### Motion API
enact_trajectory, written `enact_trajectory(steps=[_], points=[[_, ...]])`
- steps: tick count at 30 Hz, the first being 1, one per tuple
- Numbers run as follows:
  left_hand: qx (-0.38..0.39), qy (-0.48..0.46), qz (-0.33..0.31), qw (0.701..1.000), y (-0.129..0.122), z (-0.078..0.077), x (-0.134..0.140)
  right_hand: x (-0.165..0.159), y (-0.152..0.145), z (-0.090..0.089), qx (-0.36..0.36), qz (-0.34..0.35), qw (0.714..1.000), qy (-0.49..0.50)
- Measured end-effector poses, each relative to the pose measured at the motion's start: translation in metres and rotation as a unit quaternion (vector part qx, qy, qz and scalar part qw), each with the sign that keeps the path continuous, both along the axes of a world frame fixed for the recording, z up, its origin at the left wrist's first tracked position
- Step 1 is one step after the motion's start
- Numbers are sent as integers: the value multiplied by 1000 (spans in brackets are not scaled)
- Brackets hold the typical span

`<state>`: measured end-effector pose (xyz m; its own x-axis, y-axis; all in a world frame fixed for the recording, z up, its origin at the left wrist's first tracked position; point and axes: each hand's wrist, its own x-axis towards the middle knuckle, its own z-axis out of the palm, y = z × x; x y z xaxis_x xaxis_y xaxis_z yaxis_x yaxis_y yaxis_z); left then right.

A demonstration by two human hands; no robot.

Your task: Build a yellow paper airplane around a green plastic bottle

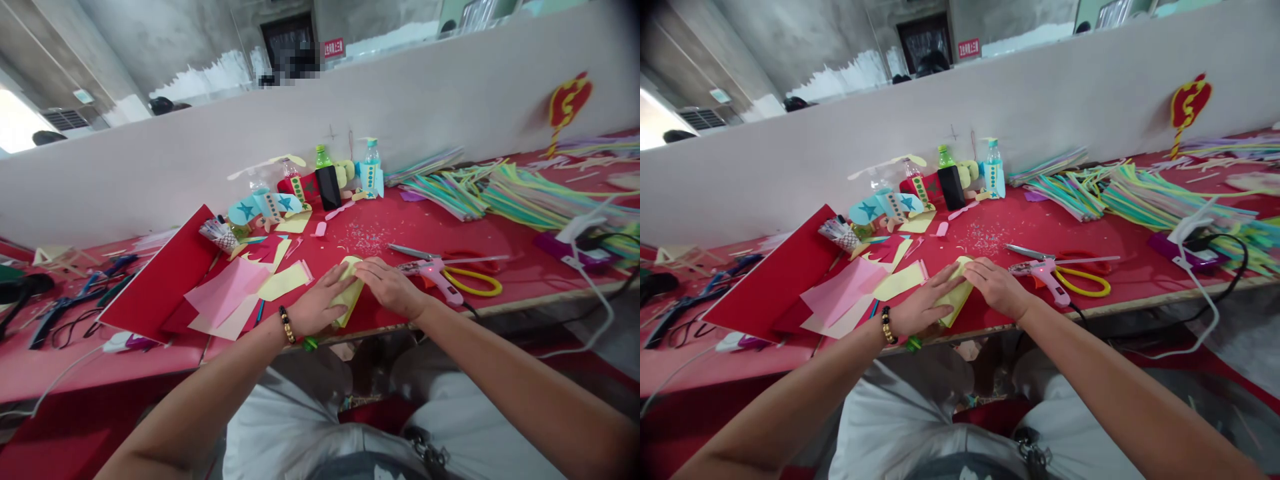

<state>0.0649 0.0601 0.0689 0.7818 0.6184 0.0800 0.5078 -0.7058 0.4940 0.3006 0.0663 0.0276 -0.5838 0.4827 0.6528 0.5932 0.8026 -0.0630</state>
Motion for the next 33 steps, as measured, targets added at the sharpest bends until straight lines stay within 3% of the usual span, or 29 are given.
enact_trajectory(steps=[6,9,13,15,17,27,33], points=[[-13,18,14,1000,-5,3,7,8,-30,-5,-18,-45,997,51],[-15,31,26,999,-7,3,10,25,-49,-9,-22,-101,989,107],[-14,35,52,998,-5,3,17,64,-59,-10,-11,-285,949,132],[-12,41,72,997,-4,4,22,82,-58,-10,-38,-388,917,91],[-7,53,92,994,-4,5,27,94,-55,-11,-78,-448,889,44],[21,102,102,989,-6,9,37,92,-49,-9,-187,-461,868,0],[23,107,96,989,-3,9,36,93,-60,-2,-197,-435,865,155]])
